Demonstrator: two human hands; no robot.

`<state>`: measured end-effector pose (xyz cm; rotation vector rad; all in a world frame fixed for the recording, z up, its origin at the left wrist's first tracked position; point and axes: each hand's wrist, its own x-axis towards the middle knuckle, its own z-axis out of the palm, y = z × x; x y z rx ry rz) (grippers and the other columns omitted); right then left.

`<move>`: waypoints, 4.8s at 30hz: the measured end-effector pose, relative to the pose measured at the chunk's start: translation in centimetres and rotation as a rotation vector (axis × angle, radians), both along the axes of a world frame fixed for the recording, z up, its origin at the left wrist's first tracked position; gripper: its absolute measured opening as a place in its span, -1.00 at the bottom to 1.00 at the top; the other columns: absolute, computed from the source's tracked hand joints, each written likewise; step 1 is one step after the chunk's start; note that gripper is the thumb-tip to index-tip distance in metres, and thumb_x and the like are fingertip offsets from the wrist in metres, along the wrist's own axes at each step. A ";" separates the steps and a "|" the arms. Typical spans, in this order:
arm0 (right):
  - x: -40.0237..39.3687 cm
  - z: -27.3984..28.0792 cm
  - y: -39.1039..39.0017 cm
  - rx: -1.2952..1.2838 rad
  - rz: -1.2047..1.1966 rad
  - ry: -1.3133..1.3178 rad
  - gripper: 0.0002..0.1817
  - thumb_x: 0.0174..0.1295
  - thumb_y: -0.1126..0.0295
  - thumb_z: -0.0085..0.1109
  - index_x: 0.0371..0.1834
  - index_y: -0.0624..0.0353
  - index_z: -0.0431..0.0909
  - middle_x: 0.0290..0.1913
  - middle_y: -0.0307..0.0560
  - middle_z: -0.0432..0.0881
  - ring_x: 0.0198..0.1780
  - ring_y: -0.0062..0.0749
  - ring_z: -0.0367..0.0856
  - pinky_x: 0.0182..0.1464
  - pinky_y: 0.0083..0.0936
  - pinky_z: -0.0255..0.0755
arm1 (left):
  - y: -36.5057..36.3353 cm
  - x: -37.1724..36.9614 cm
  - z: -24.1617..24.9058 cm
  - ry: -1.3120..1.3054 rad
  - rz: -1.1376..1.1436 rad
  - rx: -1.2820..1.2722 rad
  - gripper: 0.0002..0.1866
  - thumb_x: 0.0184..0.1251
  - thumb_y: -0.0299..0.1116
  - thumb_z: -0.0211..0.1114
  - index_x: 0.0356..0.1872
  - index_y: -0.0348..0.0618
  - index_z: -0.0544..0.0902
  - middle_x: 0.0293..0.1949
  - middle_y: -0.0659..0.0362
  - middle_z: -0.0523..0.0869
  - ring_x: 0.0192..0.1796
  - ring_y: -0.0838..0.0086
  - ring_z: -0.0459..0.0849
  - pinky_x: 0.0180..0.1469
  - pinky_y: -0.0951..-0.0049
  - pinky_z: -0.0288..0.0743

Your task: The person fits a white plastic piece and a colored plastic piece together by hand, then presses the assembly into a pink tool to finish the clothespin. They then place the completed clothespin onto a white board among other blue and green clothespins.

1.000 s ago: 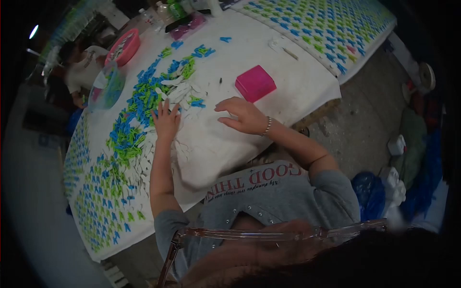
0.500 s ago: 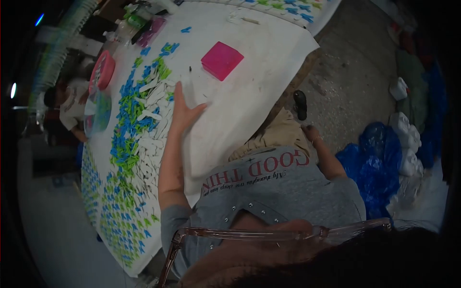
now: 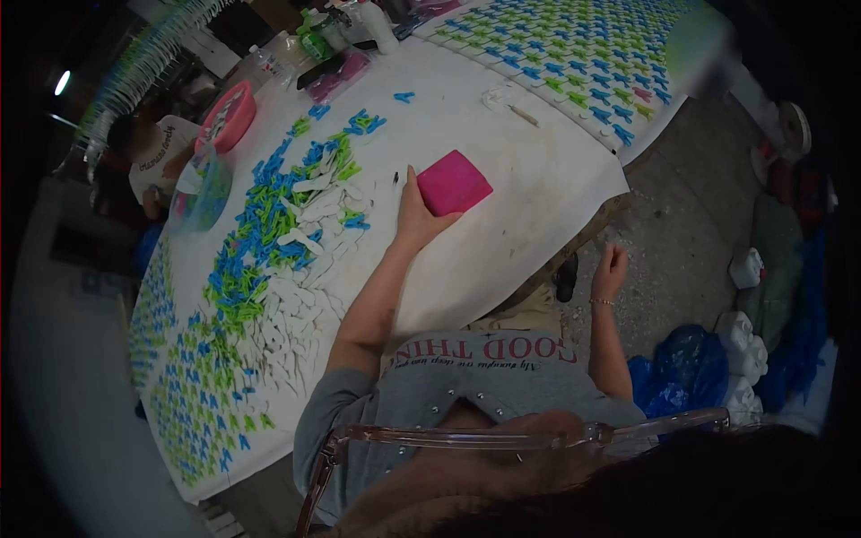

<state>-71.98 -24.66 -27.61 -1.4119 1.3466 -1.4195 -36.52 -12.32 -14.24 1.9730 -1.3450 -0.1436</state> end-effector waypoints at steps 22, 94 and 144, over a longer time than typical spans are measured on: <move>28.2 12.0 -14.8 -0.527 0.711 0.980 -0.71 0.18 0.32 0.13 -0.04 0.15 0.49 -0.10 0.12 0.53 -0.09 0.05 0.55 -0.10 -0.18 0.48 | 15.8 1.4 -0.3 0.213 0.202 0.062 0.34 -0.29 -0.05 0.62 0.41 -0.46 -0.14 0.25 -0.28 0.26 0.29 -0.13 0.29 0.36 0.05 0.14; 27.2 9.9 -12.6 -0.781 0.637 1.069 -0.60 0.32 0.16 0.08 0.13 0.12 0.53 -0.08 0.13 0.60 -0.16 0.05 0.59 -0.14 -0.12 0.50 | 59.9 24.7 -1.4 -0.237 1.915 0.755 0.06 0.11 0.33 0.21 0.50 0.01 -0.06 0.50 -0.11 -0.14 0.51 -0.05 -0.11 0.29 -0.45 -0.11; 26.8 9.3 -12.6 -0.751 0.577 1.001 -0.62 0.21 0.26 0.15 0.11 0.00 0.56 -0.08 0.05 0.63 -0.12 0.00 0.57 -0.08 -0.19 0.47 | 31.8 9.2 -2.6 0.051 1.248 0.103 -0.53 -0.02 -0.23 0.41 -0.17 -0.37 0.50 -0.27 -0.10 0.68 -0.22 0.12 0.67 -0.16 0.27 0.51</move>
